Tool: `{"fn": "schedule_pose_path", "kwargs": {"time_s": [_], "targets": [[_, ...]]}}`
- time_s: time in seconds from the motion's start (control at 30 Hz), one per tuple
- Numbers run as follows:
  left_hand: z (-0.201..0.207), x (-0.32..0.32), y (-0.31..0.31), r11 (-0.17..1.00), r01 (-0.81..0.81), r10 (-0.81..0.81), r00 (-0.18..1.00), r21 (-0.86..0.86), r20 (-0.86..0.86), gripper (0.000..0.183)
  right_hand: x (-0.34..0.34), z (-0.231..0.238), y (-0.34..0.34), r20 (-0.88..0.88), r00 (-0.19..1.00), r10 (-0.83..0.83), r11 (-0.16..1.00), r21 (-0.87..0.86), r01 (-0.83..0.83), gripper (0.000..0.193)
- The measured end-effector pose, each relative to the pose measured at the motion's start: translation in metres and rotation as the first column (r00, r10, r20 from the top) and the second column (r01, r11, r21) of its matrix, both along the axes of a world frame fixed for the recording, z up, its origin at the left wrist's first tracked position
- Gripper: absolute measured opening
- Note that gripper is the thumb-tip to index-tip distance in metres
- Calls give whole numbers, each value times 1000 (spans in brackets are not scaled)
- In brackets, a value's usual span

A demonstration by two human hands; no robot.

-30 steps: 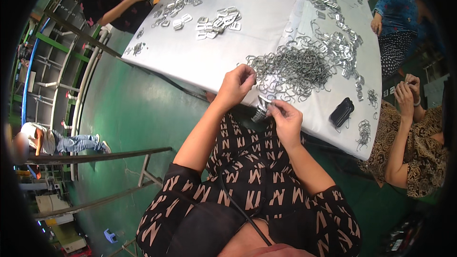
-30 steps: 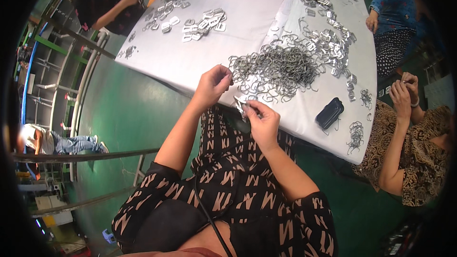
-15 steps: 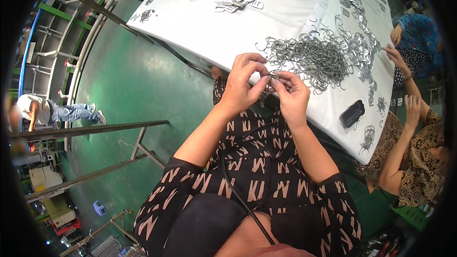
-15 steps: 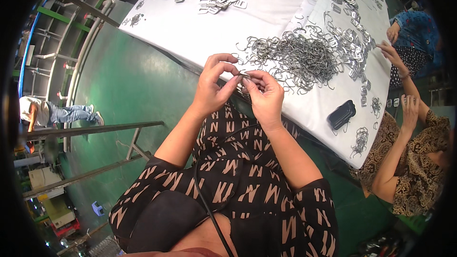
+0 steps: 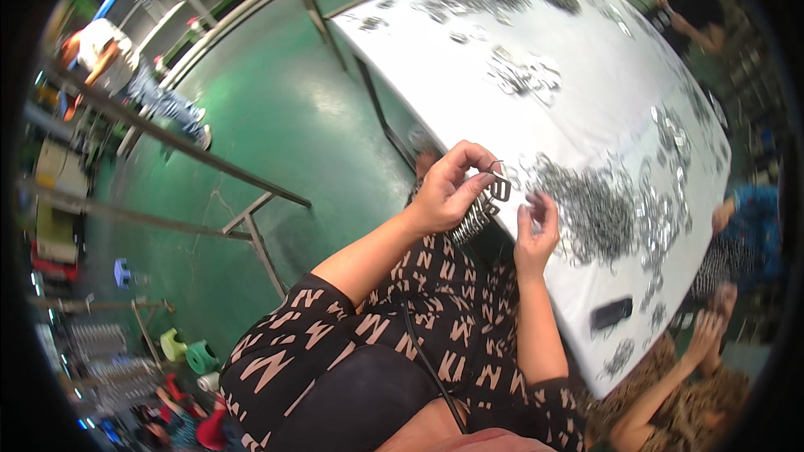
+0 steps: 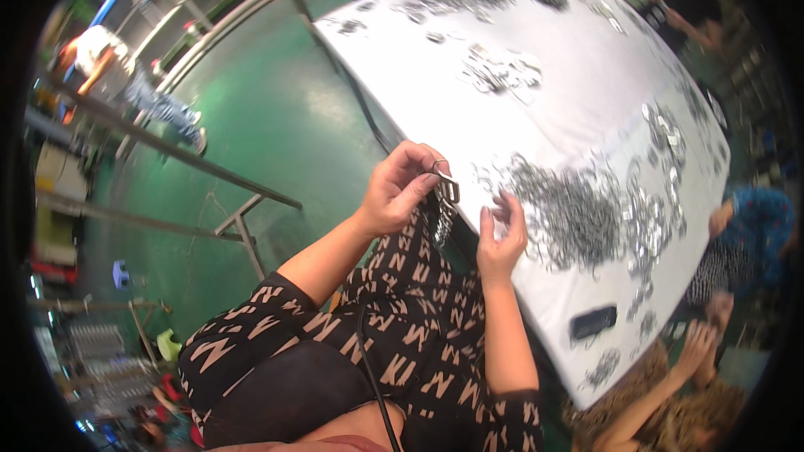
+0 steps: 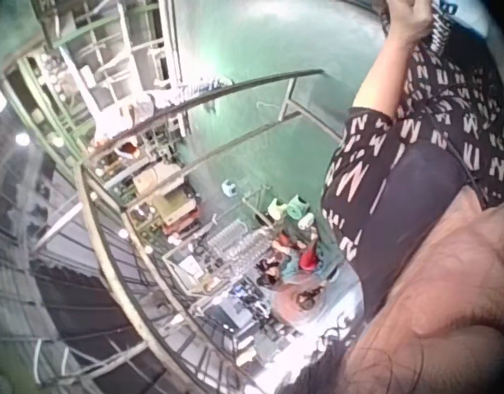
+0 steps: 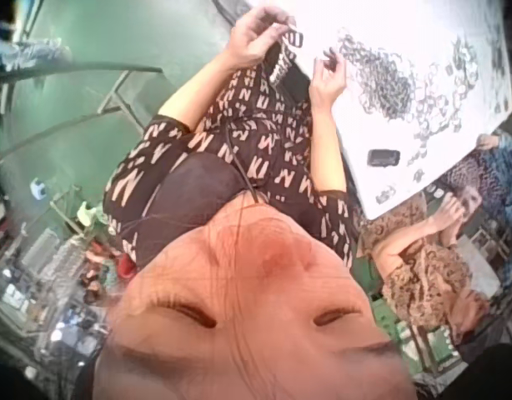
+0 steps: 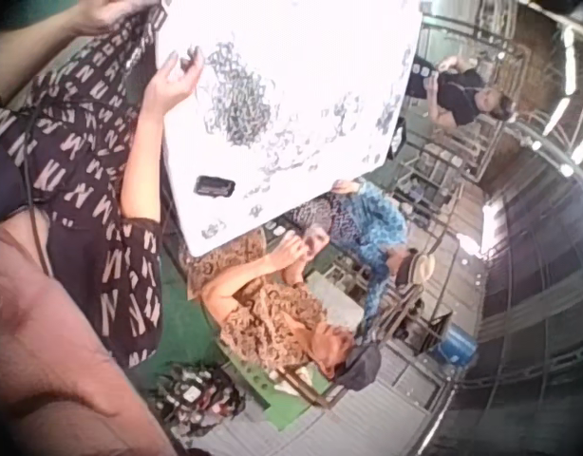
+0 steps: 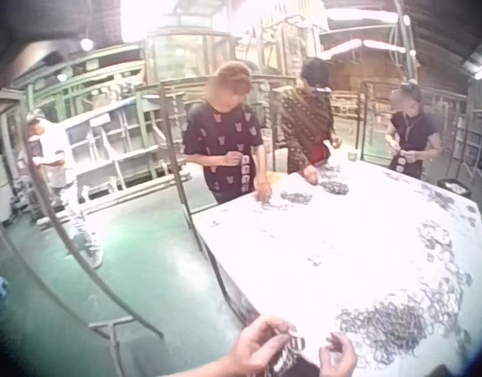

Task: The person sits at a table and assembles small metal hardware components by hand. They pick up metal plates and wire loops, attach the loops to the plates, and place the finished items onto a nearby metal rack. Other workers are visible in the background performing similar tasks.

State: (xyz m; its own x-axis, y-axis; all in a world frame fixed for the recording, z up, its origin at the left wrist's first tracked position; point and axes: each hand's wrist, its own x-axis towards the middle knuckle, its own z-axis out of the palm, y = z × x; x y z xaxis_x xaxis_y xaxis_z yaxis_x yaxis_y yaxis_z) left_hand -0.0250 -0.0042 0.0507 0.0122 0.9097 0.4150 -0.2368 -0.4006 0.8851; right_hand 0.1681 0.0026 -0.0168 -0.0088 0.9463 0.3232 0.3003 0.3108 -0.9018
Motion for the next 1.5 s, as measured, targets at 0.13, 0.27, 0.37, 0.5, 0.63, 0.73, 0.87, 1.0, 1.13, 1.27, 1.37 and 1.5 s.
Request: {"fn": "schedule_pose_path", "kwargs": {"time_s": [0.13,0.27,0.37,0.5,0.63,0.73,0.87,1.0,1.13,1.27,1.37,1.5], "targets": [[53,-27,-3,990,-115,106,988,77,109,14,16,-42,19,567,819,-88,969,240,-62,58],[111,-69,-3,913,-310,295,951,267,96,14,3,-21,13,828,560,-29,993,86,-75,91],[157,-110,-15,720,-503,511,851,478,126,13,-6,-10,8,902,427,53,998,-30,-60,99],[214,-164,-35,494,-662,725,671,563,153,12,-5,-11,4,914,405,27,998,1,-69,98],[263,-218,-59,298,-742,841,502,601,203,10,1,-17,5,914,405,-4,999,17,-30,99],[301,-279,-107,76,-753,962,228,653,150,7,-9,-19,4,905,423,35,995,10,-103,101],[330,-336,-146,-71,-769,990,24,635,139,7,-6,-17,4,917,399,17,998,7,-58,102],[353,-389,-168,-336,-689,941,-278,642,195,10,5,-22,5,926,375,-42,999,47,-4,103],[375,-464,-226,-525,-524,804,-565,671,187,19,-6,-19,4,938,345,-19,1000,21,-1,104],[399,-474,-260,-703,-322,518,-843,634,147,20,-5,-20,4,947,318,-43,999,41,15,104],[428,-482,-285,-678,-433,614,-778,594,134,19,-3,-26,6,943,326,-67,998,69,5,105],[438,-462,-283,-471,-595,799,-600,651,30,18,-1,-30,7,948,308,-77,997,76,15,106]]}}
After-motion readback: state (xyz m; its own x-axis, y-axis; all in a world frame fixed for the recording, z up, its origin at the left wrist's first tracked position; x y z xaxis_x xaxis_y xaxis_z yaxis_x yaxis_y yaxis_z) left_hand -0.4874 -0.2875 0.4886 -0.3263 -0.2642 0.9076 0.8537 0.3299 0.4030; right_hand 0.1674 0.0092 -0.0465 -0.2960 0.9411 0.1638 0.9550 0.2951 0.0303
